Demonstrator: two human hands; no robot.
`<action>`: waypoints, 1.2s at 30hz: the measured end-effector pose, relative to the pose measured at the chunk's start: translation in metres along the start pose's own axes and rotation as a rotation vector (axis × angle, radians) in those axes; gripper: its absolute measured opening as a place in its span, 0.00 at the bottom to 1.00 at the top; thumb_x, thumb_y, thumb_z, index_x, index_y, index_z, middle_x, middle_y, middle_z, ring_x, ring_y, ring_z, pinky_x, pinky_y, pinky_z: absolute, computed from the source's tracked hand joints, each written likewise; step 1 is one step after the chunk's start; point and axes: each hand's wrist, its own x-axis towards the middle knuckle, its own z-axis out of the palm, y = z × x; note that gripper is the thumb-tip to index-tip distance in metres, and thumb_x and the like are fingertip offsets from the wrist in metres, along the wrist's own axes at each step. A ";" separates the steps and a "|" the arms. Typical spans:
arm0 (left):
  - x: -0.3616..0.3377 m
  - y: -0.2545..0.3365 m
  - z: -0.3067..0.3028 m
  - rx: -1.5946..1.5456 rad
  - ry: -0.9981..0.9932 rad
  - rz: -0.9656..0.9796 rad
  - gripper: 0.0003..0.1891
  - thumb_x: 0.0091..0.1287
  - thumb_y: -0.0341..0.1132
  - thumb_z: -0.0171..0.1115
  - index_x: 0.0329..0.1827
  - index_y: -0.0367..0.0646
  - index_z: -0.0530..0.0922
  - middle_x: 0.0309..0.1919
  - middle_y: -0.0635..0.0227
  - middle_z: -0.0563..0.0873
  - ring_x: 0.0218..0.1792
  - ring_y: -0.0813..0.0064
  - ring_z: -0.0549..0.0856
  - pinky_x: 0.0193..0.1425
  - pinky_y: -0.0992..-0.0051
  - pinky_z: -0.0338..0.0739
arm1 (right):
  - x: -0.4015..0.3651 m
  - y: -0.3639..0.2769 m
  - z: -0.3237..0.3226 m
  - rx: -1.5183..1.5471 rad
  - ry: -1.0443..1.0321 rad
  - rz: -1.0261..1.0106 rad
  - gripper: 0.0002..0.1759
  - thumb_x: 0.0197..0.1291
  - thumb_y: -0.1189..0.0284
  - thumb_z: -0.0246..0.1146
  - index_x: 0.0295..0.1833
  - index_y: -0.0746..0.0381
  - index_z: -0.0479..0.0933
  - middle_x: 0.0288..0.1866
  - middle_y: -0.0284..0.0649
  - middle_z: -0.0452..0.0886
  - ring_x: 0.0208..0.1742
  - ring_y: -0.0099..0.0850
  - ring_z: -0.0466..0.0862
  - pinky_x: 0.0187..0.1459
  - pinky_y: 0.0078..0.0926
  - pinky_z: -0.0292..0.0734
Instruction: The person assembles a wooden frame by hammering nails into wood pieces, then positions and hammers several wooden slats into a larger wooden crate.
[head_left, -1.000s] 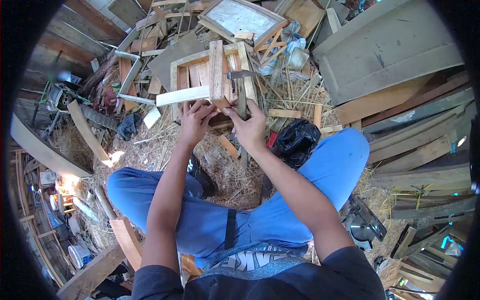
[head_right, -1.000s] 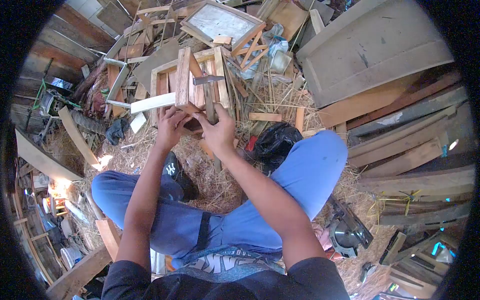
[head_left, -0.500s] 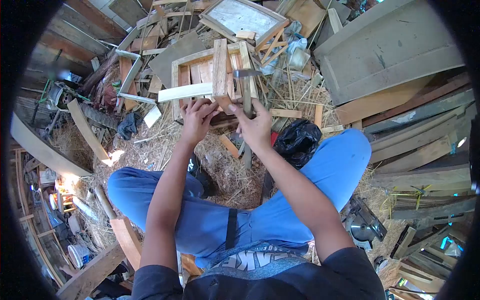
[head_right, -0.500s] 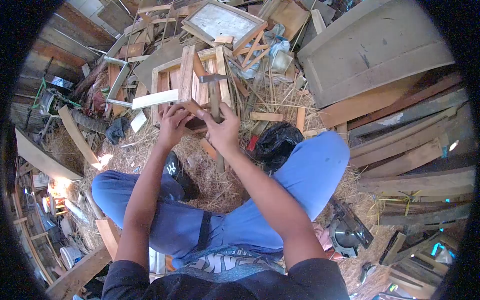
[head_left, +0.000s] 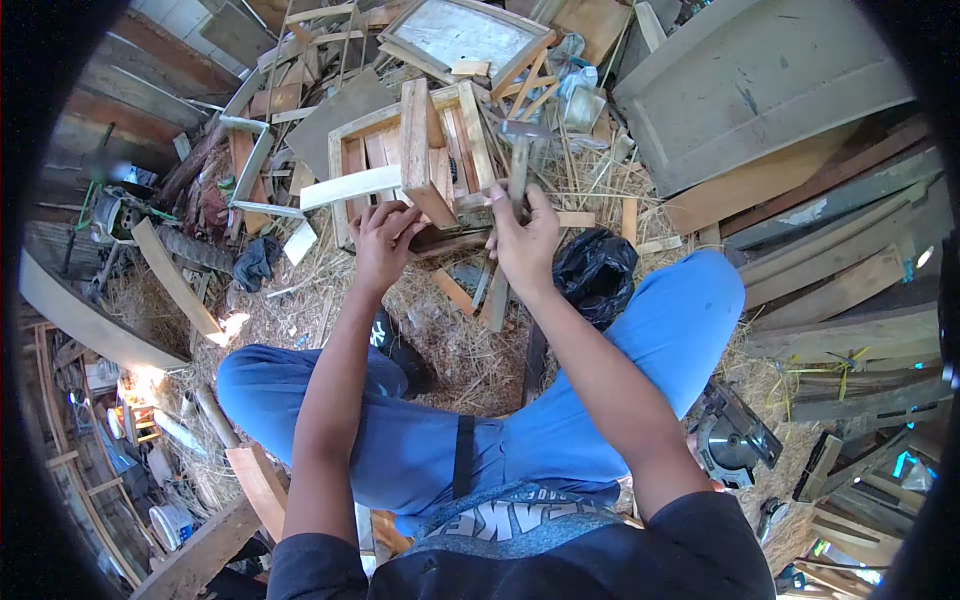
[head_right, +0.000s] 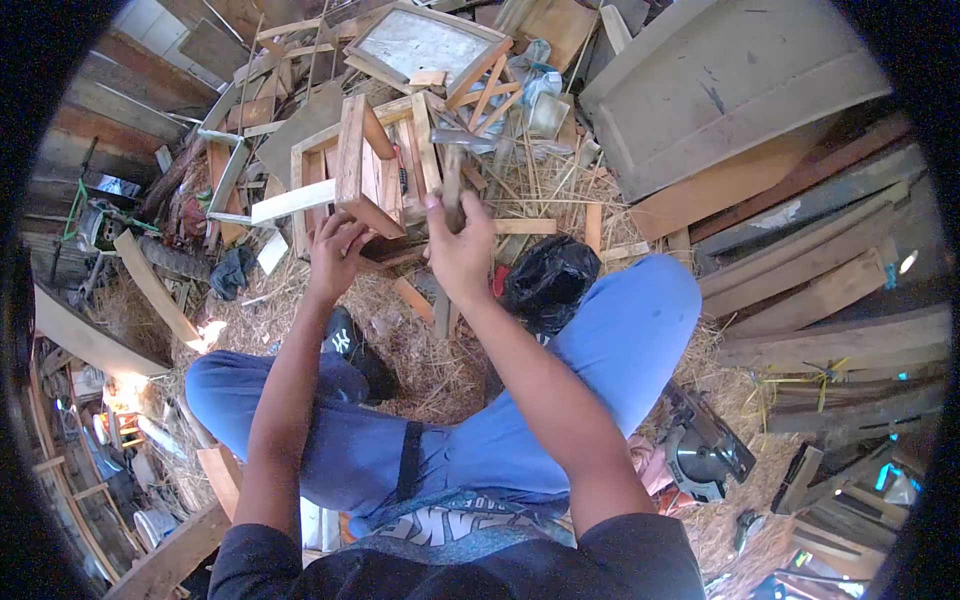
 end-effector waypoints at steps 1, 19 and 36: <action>0.001 0.002 0.000 -0.015 0.010 -0.010 0.14 0.67 0.38 0.72 0.55 0.54 0.90 0.53 0.71 0.86 0.59 0.62 0.80 0.68 0.50 0.63 | 0.000 0.004 0.000 -0.048 -0.017 0.003 0.10 0.74 0.68 0.67 0.46 0.65 0.78 0.28 0.31 0.79 0.17 0.18 0.74 0.19 0.22 0.70; 0.000 0.006 -0.003 -0.001 0.027 -0.003 0.15 0.67 0.37 0.72 0.56 0.54 0.90 0.54 0.71 0.87 0.59 0.63 0.81 0.69 0.52 0.63 | -0.003 0.047 0.029 -0.178 -0.128 -0.074 0.19 0.59 0.74 0.76 0.55 0.66 0.82 0.39 0.48 0.89 0.38 0.39 0.90 0.42 0.38 0.83; -0.005 -0.001 0.000 -0.020 -0.038 -0.064 0.10 0.64 0.38 0.74 0.47 0.49 0.91 0.49 0.65 0.89 0.61 0.59 0.81 0.71 0.51 0.60 | -0.021 0.021 0.011 -0.002 -0.134 0.042 0.16 0.70 0.81 0.67 0.59 0.66 0.75 0.37 0.39 0.87 0.32 0.26 0.89 0.30 0.24 0.86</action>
